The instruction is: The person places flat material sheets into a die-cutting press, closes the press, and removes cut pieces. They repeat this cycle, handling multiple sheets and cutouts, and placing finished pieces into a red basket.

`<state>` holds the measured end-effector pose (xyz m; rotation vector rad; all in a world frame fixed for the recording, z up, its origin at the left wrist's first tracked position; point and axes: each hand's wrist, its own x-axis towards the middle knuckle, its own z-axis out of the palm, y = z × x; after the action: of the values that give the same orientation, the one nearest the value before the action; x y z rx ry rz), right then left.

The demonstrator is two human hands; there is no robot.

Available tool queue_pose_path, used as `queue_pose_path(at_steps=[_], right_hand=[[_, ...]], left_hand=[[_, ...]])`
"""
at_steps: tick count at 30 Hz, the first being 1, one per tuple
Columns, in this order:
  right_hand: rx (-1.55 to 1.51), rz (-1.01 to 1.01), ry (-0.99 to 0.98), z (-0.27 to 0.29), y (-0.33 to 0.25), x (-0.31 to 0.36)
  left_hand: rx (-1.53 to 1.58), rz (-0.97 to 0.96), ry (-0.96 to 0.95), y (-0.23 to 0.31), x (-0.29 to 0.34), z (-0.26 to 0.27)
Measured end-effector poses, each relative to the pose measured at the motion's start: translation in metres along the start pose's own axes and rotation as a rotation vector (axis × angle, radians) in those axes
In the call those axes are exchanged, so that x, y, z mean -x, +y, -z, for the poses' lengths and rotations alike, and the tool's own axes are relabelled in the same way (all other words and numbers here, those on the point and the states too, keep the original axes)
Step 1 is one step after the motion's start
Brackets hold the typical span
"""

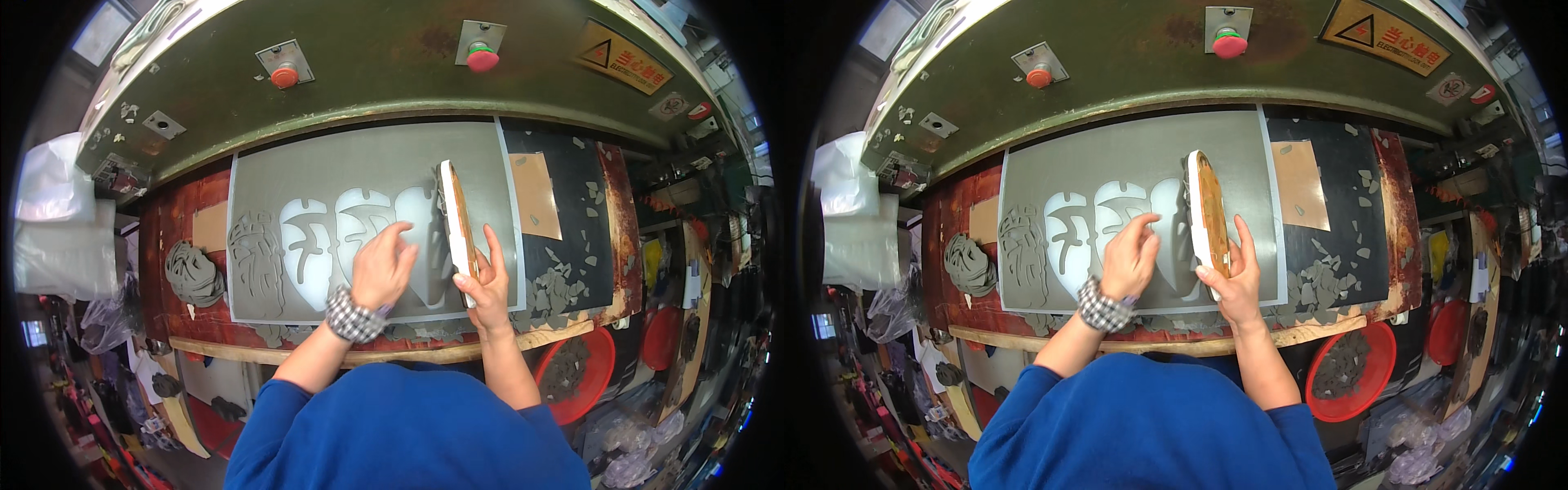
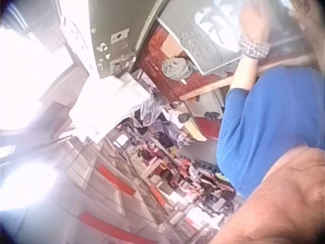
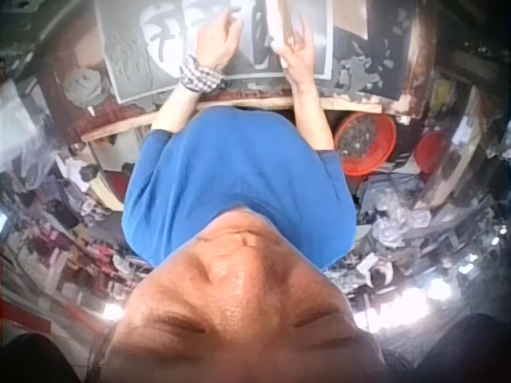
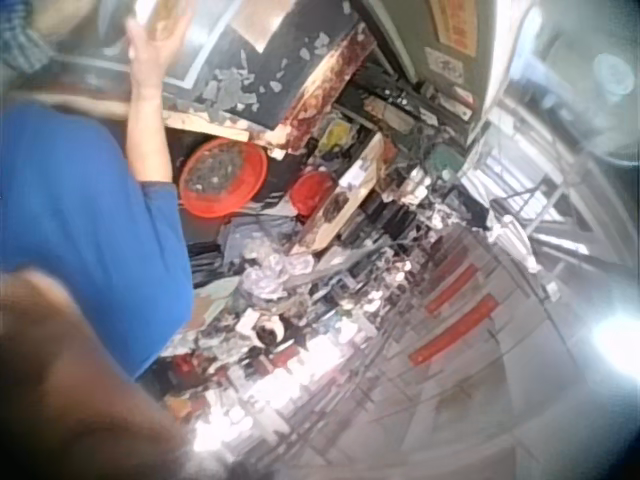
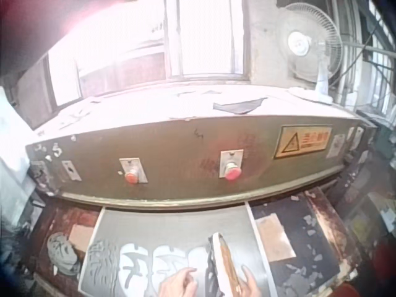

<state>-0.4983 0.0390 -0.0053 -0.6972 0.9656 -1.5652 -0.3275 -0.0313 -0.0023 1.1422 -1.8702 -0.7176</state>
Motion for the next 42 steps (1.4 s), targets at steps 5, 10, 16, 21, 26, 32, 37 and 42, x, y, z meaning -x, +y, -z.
queue_pose_path(at_steps=[5, 10, 16, 21, 26, 32, 37, 42], right_hand=[[-0.170, 0.014, 0.023, 0.010, -0.003, 0.000], [-0.282, 0.151, 0.060, 0.055, -0.021, 0.009], [-0.248, 0.350, 0.209, 0.124, -0.065, 0.063], [-0.856, 0.248, 0.226, 0.165, -0.070, 0.091], [-1.147, 0.293, 0.346, 0.190, -0.036, 0.101], [-1.122, 0.125, 0.354, 0.184, -0.062, 0.098], [-0.476, 0.299, 0.433, 0.143, -0.056, 0.081], [0.356, 0.325, 0.246, 0.091, -0.042, 0.057]], left_hand=[[0.287, 0.297, -0.245, 0.014, -0.029, -0.035], [0.396, 0.383, -0.181, 0.003, -0.007, 0.020], [0.101, 0.226, 0.175, -0.014, 0.049, 0.134], [0.185, 0.171, 0.398, -0.049, 0.048, 0.183], [-0.127, 0.536, 0.404, -0.120, 0.066, 0.192], [-0.904, 0.751, 0.338, -0.140, 0.089, 0.182], [-0.886, 0.398, 0.488, -0.111, 0.060, 0.174], [-0.626, 0.142, 0.337, -0.088, 0.037, 0.120]])
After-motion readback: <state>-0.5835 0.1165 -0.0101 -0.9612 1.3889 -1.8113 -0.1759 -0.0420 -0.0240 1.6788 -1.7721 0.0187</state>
